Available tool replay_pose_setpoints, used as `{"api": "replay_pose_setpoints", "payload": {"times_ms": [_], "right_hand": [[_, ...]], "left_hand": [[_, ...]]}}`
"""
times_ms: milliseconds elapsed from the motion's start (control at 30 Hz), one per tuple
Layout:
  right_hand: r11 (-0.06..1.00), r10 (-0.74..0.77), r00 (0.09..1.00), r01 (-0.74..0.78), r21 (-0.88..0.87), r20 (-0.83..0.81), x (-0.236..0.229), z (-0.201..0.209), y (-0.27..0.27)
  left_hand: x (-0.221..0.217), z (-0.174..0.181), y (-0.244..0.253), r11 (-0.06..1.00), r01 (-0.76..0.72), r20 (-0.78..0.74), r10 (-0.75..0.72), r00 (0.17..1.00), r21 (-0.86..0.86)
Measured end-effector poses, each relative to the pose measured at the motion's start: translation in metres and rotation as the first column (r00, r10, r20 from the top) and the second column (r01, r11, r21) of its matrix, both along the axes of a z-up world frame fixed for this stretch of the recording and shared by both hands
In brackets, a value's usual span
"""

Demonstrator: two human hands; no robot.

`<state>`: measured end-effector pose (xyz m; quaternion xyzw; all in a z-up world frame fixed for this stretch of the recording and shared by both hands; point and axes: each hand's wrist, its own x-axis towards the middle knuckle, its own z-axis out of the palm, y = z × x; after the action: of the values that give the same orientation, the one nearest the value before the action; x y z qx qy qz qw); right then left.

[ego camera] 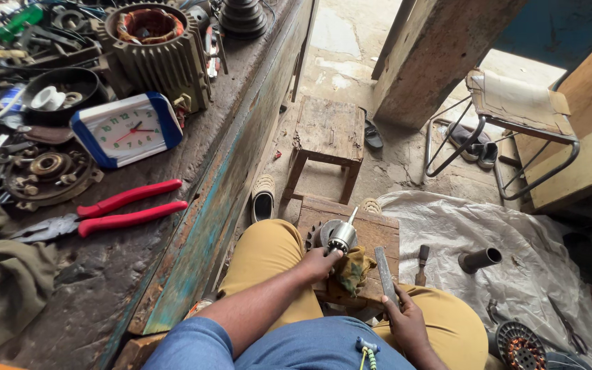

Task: The person sits on the floor and uses a metal file to smooth the surface of a motor rotor held in their left hand. They repeatedly rotate the rotor and file different sections while another person works nearby.

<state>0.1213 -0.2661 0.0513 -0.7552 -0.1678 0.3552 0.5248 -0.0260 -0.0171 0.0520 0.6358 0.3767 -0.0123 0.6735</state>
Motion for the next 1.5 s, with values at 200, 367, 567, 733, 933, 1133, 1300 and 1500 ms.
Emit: {"api": "replay_pose_setpoints", "payload": {"times_ms": [200,367,567,733,933,1133,1300,1500], "right_hand": [[1.0,-0.01,1.0,0.01,-0.025,0.014,-0.004,0.002,0.001],[0.999,-0.039,0.999,0.039,-0.006,-0.027,-0.003,0.007,0.008],[0.997,-0.015,1.0,0.015,0.078,-0.005,-0.007,0.01,0.005],[0.999,-0.017,1.0,0.018,-0.027,0.014,-0.007,0.018,0.008],[0.999,0.036,0.996,-0.038,0.014,0.079,-0.011,0.024,0.007],[0.998,0.042,0.989,-0.047,0.034,0.139,-0.015,0.032,0.007],[0.989,0.041,0.993,-0.056,0.135,0.111,-0.019,0.039,0.005],[0.981,0.017,0.999,-0.026,0.193,0.05,-0.02,0.041,0.001]], "left_hand": [[0.008,-0.025,0.001,0.993,-0.008,0.041,0.013,0.999,-0.116],[0.013,-0.035,-0.003,0.979,-0.007,0.072,0.022,0.997,-0.203],[0.017,-0.042,-0.001,0.966,-0.02,0.069,0.039,0.997,-0.258],[0.014,-0.039,0.004,0.976,0.002,0.018,0.002,1.0,-0.219],[0.012,-0.044,0.014,0.996,0.078,0.001,-0.078,0.997,-0.041],[0.003,-0.019,0.016,0.964,0.155,-0.169,-0.12,0.978,0.218],[0.008,0.032,0.008,0.807,0.383,-0.539,-0.098,0.837,0.448],[0.014,0.058,-0.003,0.555,0.606,-0.676,-0.102,0.73,0.57]]}}
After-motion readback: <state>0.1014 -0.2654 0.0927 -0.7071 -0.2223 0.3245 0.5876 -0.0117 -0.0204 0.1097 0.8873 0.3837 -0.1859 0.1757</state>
